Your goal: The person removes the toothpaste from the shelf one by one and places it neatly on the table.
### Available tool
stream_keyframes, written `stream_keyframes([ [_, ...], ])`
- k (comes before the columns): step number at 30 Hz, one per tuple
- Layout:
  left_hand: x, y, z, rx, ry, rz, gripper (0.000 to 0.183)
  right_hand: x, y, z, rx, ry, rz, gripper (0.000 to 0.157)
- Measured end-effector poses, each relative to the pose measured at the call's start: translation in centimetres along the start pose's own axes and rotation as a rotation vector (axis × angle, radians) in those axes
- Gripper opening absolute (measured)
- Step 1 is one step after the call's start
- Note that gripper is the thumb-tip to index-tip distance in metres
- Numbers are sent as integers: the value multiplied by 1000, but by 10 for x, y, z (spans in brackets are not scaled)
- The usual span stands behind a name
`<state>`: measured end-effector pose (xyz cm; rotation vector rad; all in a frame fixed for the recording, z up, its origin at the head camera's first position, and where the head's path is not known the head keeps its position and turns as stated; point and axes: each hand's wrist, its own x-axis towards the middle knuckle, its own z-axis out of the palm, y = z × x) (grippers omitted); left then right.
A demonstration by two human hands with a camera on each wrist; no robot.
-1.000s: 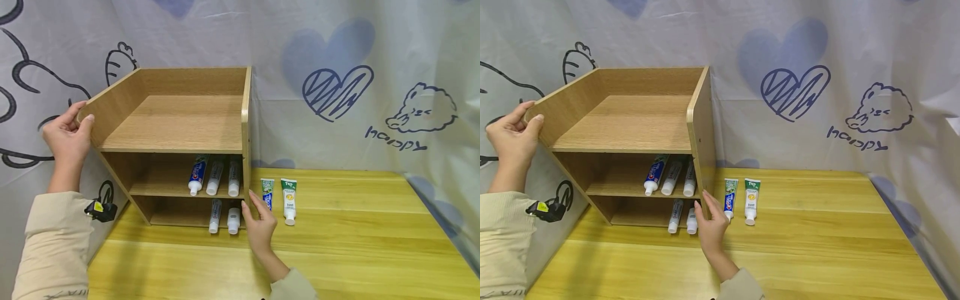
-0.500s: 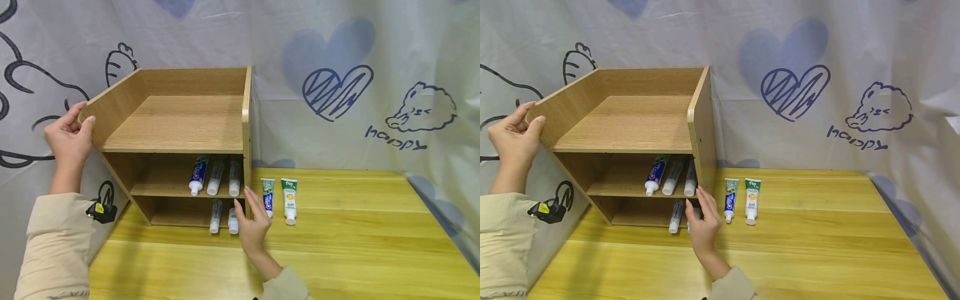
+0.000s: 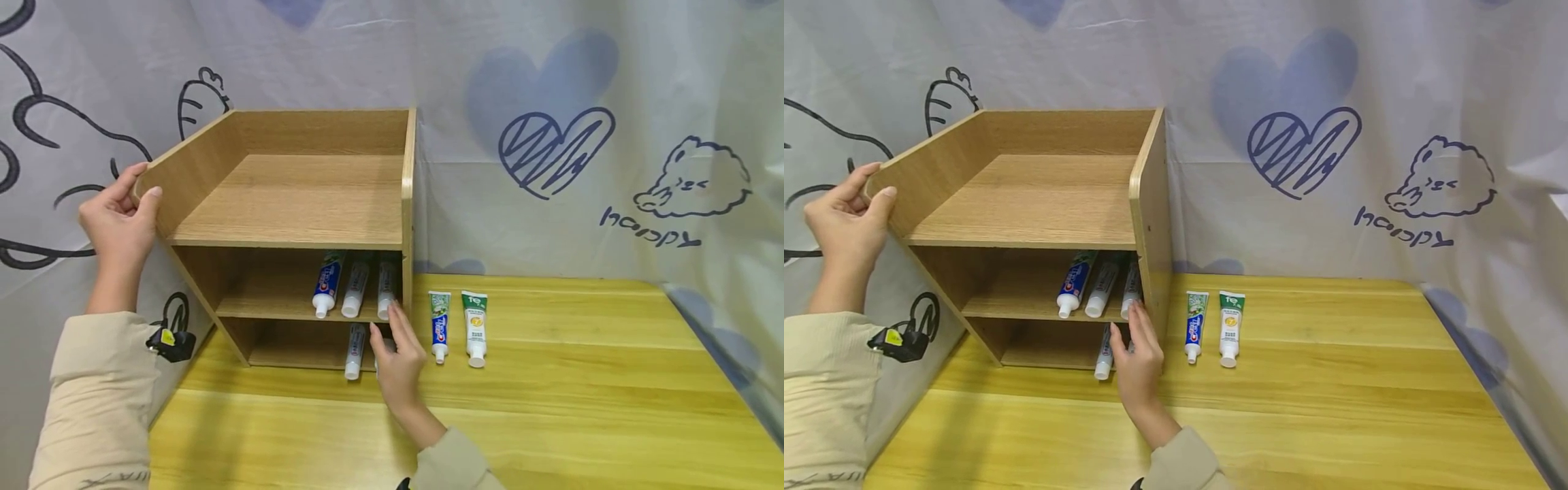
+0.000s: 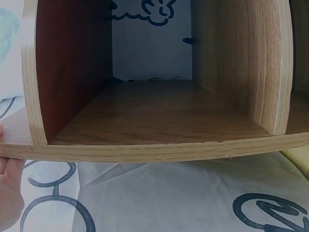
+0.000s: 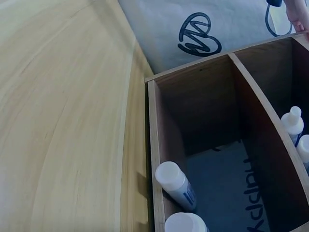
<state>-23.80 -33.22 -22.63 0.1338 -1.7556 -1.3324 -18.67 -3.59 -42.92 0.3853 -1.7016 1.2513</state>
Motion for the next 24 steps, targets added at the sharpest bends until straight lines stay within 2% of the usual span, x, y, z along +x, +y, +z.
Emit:
stream_keyframes([
  [12,0,0,4,-29,4,31,30,4,-5,10,-167,-40,28,41],
  [20,1,-1,2,-47,-4,29,31,11,-5,15,-453,-89,-79,40],
  [24,0,-1,1,-44,0,20,30,15,-3,15,-484,-57,-97,36],
])
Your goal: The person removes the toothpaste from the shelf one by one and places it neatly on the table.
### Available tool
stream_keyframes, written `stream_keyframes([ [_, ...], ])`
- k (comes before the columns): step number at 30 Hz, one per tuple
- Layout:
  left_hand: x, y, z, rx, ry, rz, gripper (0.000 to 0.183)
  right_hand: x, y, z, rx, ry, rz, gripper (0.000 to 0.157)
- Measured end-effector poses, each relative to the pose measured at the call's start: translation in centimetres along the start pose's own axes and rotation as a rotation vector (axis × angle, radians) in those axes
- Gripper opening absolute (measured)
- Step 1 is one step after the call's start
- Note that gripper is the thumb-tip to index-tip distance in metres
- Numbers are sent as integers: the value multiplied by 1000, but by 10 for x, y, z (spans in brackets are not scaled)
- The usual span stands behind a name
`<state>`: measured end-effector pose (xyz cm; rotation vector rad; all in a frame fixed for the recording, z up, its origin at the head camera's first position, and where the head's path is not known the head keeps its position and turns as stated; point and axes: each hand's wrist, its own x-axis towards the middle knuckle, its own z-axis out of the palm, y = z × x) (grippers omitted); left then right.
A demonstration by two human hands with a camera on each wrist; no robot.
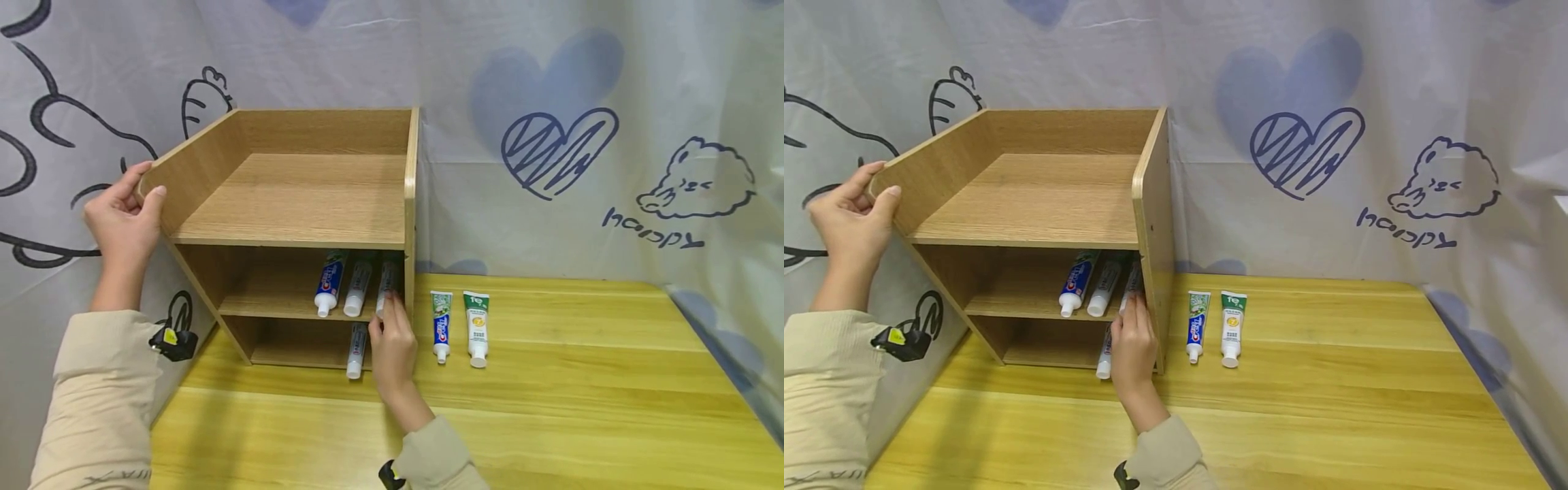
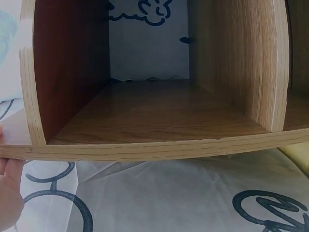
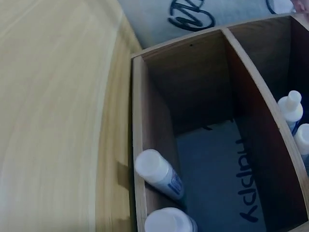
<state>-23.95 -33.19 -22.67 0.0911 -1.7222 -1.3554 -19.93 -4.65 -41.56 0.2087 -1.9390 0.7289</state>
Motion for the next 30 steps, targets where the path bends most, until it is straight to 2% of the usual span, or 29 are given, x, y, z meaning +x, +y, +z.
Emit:
stream_keyframes([
  [6,-1,1,1,9,-5,9,30,1,1,1,-27,5,15,37],
  [12,-1,2,0,13,-2,-15,31,1,2,3,-51,8,-13,35],
  [19,0,1,1,51,-1,-7,31,3,6,0,12,37,-48,29],
  [30,-1,1,-1,66,4,-19,31,-2,9,-1,167,109,-67,32],
])
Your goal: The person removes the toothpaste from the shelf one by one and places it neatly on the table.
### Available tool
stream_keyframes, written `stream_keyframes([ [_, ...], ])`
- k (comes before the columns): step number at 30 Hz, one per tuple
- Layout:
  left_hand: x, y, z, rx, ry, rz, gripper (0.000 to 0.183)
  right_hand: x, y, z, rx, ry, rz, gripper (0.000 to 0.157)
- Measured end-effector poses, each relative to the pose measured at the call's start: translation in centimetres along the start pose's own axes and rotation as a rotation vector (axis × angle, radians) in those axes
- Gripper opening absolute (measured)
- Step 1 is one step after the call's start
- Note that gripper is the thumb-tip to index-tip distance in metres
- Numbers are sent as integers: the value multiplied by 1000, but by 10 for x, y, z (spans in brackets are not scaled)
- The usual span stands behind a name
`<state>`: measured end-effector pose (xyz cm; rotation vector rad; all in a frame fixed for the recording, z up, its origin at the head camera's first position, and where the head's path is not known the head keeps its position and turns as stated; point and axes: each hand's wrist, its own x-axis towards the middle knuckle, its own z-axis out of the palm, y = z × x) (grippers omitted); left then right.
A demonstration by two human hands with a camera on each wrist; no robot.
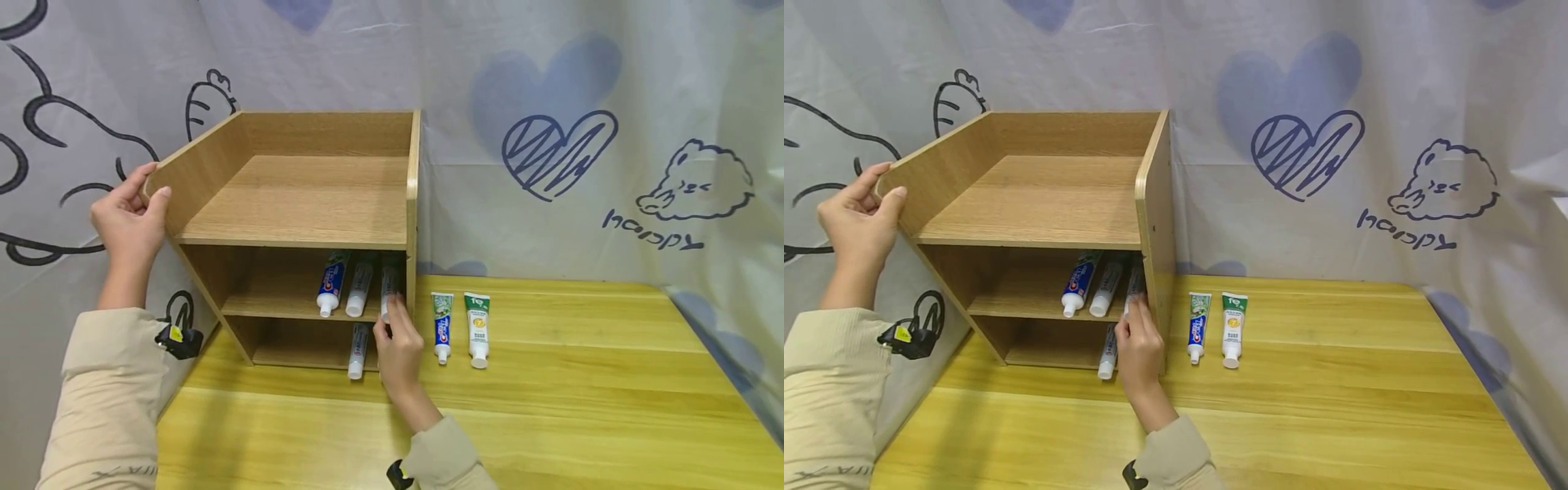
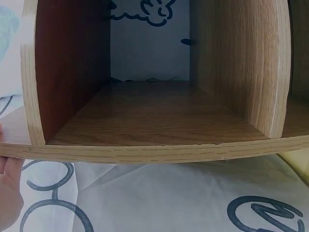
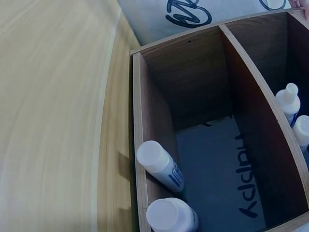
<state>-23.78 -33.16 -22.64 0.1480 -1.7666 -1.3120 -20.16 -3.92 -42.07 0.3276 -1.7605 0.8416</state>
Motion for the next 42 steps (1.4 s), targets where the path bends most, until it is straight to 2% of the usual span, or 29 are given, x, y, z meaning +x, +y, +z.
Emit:
stream_keyframes([
  [12,0,0,0,-31,-6,20,30,1,2,-6,75,68,-100,32],
  [19,0,2,0,-54,-7,12,30,4,2,-14,141,89,-146,25],
  [27,-1,1,0,-37,-15,13,31,6,3,-26,240,45,-125,20],
  [36,1,0,1,-46,-13,31,31,21,0,-42,341,10,-92,22],
  [42,1,0,1,-41,-5,19,31,25,4,-50,445,13,-13,25],
])
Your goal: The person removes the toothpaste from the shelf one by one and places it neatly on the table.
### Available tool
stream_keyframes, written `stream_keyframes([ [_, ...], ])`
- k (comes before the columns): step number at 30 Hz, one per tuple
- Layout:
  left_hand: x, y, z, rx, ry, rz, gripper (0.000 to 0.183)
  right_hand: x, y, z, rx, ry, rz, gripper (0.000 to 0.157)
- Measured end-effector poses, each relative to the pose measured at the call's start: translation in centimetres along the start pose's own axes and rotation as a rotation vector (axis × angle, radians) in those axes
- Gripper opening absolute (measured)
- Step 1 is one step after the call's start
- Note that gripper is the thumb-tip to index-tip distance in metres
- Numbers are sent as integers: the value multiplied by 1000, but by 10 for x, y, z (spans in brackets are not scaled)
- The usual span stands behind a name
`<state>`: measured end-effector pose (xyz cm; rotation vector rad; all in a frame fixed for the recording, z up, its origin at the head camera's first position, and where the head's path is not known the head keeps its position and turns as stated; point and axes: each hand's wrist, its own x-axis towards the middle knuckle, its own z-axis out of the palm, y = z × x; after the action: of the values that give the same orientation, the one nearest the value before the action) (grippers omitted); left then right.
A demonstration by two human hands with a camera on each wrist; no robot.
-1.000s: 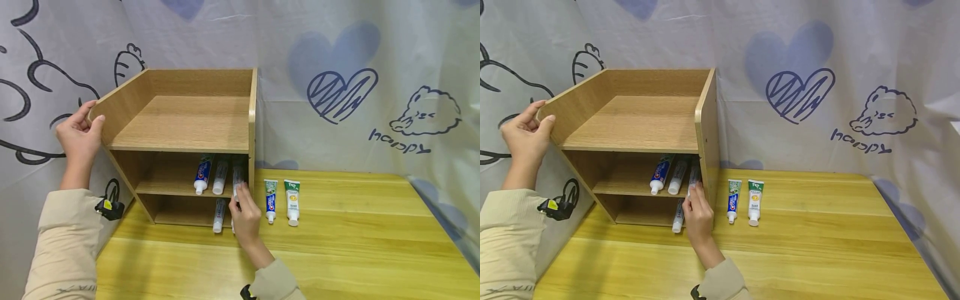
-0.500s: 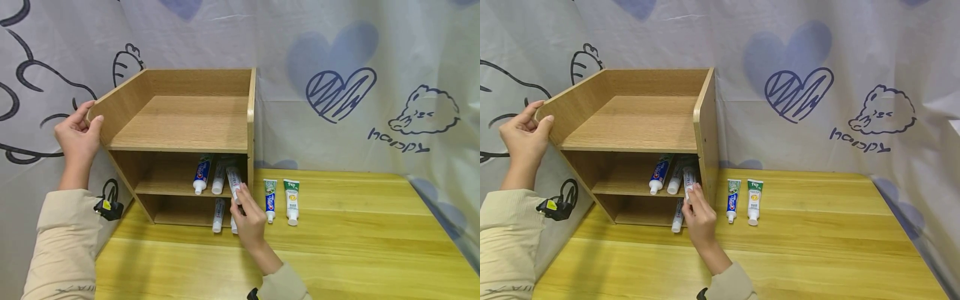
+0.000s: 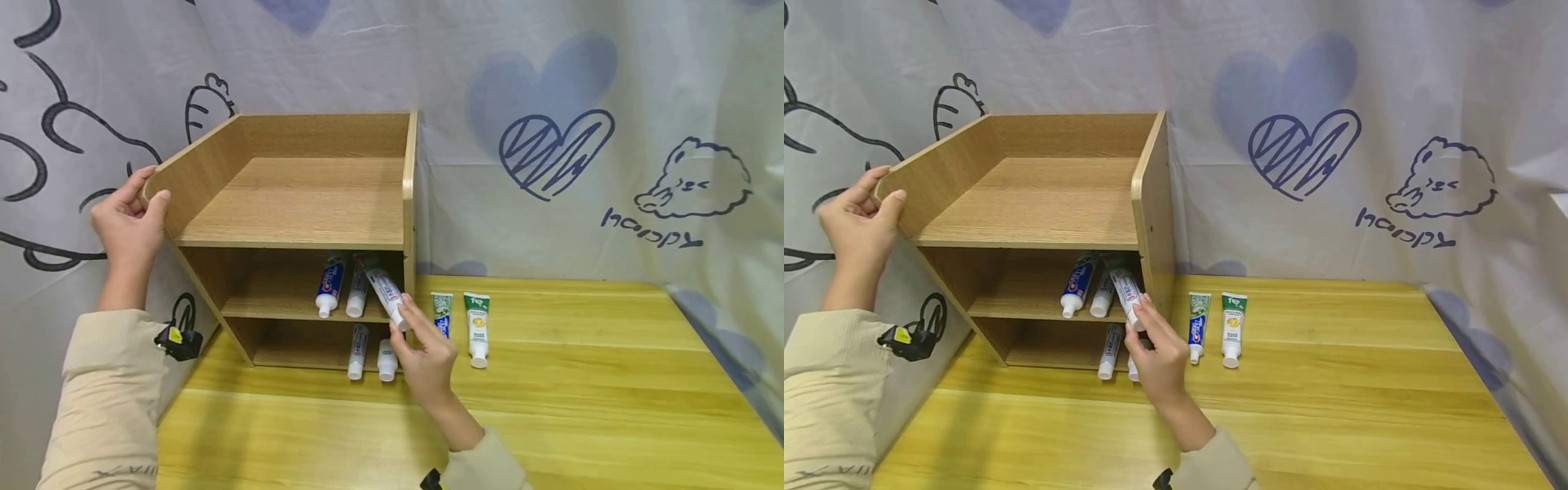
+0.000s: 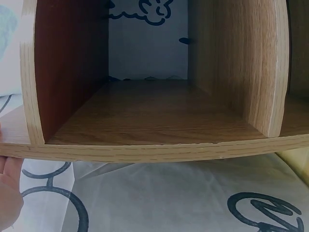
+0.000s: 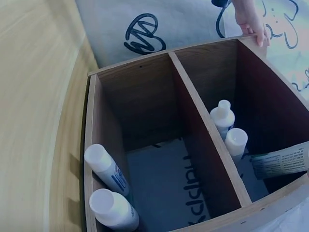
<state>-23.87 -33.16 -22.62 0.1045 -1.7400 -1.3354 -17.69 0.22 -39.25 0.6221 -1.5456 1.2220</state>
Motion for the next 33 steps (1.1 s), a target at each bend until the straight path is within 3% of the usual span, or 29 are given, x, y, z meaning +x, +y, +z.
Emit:
stream_keyframes([
  [21,0,-2,0,8,-3,2,31,11,0,-39,402,-107,436,28],
  [27,0,0,0,-26,-4,-34,31,17,-1,-47,415,-170,498,27],
  [33,-1,-1,0,18,-1,-25,31,22,0,-53,425,-222,617,27],
])
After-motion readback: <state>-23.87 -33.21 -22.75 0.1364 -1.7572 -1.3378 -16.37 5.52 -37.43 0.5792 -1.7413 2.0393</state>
